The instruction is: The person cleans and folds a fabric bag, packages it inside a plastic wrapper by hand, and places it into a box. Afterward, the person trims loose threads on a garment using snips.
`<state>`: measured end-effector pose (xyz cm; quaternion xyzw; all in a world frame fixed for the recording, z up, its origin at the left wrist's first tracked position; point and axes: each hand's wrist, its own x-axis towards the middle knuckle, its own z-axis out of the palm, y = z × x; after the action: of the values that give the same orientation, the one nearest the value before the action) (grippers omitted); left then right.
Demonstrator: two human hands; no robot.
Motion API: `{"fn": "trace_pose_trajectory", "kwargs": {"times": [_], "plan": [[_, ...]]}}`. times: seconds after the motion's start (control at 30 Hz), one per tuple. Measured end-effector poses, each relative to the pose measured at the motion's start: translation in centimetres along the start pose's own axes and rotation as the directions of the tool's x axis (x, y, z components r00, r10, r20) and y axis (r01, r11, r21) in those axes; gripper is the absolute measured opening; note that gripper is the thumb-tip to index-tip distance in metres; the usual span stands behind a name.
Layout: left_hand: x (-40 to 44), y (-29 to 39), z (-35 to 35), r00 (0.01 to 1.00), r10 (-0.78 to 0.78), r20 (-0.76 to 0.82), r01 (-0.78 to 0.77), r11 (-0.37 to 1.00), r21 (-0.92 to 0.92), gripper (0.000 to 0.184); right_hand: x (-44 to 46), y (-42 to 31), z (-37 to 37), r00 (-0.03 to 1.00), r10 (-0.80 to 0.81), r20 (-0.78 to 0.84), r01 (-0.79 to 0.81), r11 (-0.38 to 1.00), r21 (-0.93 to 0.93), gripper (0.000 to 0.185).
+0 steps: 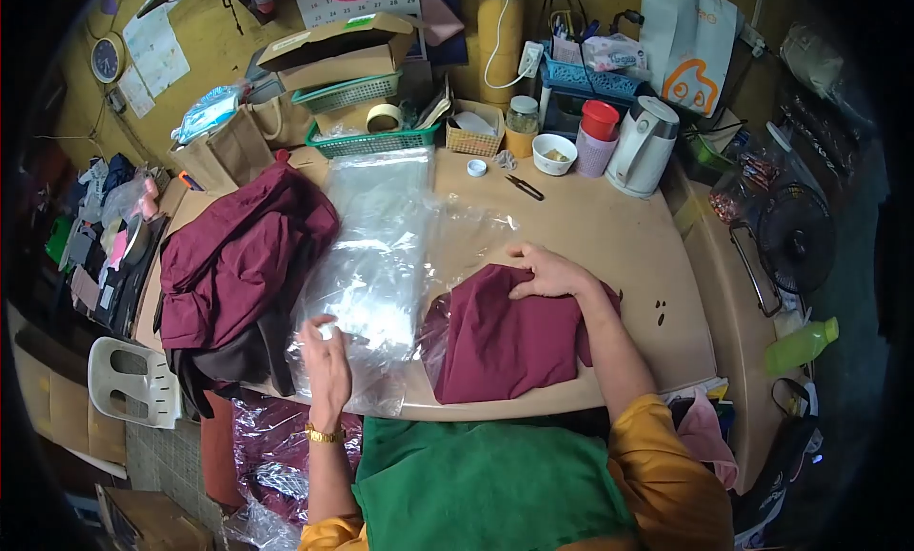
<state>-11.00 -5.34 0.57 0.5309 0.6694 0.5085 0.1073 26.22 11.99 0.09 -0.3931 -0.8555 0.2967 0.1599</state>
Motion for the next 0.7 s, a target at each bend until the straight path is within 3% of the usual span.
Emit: {"fn": "trace_pose_trajectory", "kwargs": {"times": [0.03,0.07,0.1,0.13,0.17,0.23,0.27,0.33,0.37,0.4,0.43,0.47,0.53,0.6,0.63,0.67,0.7], "plan": [[0.5,-0.5,-0.3,1.000,-0.001,0.002,0.001,1.000,0.002,0.029,0.0,0.2,0.1,0.997,0.021,0.074,-0.019,1.000,-0.024,0.047],[1.1,-0.9,-0.5,0.987,0.156,-0.026,-0.142,0.946,0.291,0.025,-0.1,0.5,0.1,0.997,0.021,0.077,-0.019,1.000,-0.024,0.047],[1.6,-1.0,-0.5,0.951,0.310,-0.008,-0.254,0.791,0.557,0.021,-0.1,-0.6,-0.8,0.977,0.047,0.209,-0.054,0.998,0.028,0.048],[1.9,-0.8,-0.5,0.952,0.305,-0.011,-0.248,0.793,0.557,0.021,-0.1,-1.4,-1.3,0.938,0.065,0.341,-0.096,0.993,0.074,0.049],[2.1,-0.5,-0.4,0.984,0.133,0.117,-0.171,0.886,0.431,0.020,-0.2,-1.8,-1.3,0.936,0.062,0.346,-0.093,0.993,0.072,0.049],[2.6,0.6,-0.3,0.929,-0.091,0.358,0.005,0.972,0.236,0.025,-0.3,-2.5,-1.2,0.709,0.228,0.667,-0.294,0.956,-0.014,0.044],[2.8,0.4,0.0,0.863,-0.172,0.475,0.059,0.968,0.244,0.024,-0.9,-2.6,-0.8,0.710,0.224,0.668,-0.288,0.958,-0.016,0.044],[2.4,0.2,0.8,0.826,0.195,0.528,-0.434,0.818,0.378,0.039,-2.5,-2.9,-0.4,0.796,-0.046,0.603,-0.130,0.961,0.245,0.041],[2.3,0.4,1.3,0.827,0.192,0.528,-0.432,0.817,0.381,0.039,-3.0,-3.0,-0.8,0.761,0.039,0.647,-0.172,0.974,0.144,0.040],[2.5,1.5,2.1,0.881,0.198,0.430,-0.395,0.809,0.435,0.049,-3.7,-3.5,-1.3,0.760,0.037,0.648,-0.172,0.974,0.146,0.040],[2.8,2.3,2.8,0.922,0.209,0.325,-0.353,0.800,0.485,0.060,-4.5,-3.9,-1.7,0.800,0.044,0.598,-0.168,0.974,0.152,0.040],[3.2,2.3,3.8,0.921,0.210,0.327,-0.355,0.799,0.485,0.060,-5.3,-4.1,-2.1,0.837,0.052,0.545,-0.164,0.974,0.158,0.040],[3.9,1.2,6.2,0.925,0.306,0.224,-0.346,0.923,0.168,0.074,-6.7,-4.5,-3.1,0.852,0.106,0.512,-0.162,0.984,0.067,0.037],[5.5,-0.7,7.3,0.877,-0.033,0.479,-0.097,0.965,0.243,0.060,-8.3,-5.3,-4.5,0.923,0.119,0.367,-0.190,0.968,0.166,0.034],[6.2,-2.5,8.5,0.861,0.049,0.506,-0.187,0.956,0.225,0.052,-9.3,-5.5,-5.0,0.923,0.121,0.364,-0.191,0.968,0.164,0.034],[7.0,-3.1,9.5,0.837,0.130,0.531,-0.276,0.939,0.204,0.044,-10.2,-5.5,-5.6,0.990,0.008,0.140,-0.037,0.978,0.206,0.033],[8.3,-1.0,9.3,0.903,-0.116,0.414,-0.017,0.952,0.306,0.034,-11.1,-5.7,-6.4,0.990,-0.106,-0.096,0.124,0.970,0.209,0.031]]}}
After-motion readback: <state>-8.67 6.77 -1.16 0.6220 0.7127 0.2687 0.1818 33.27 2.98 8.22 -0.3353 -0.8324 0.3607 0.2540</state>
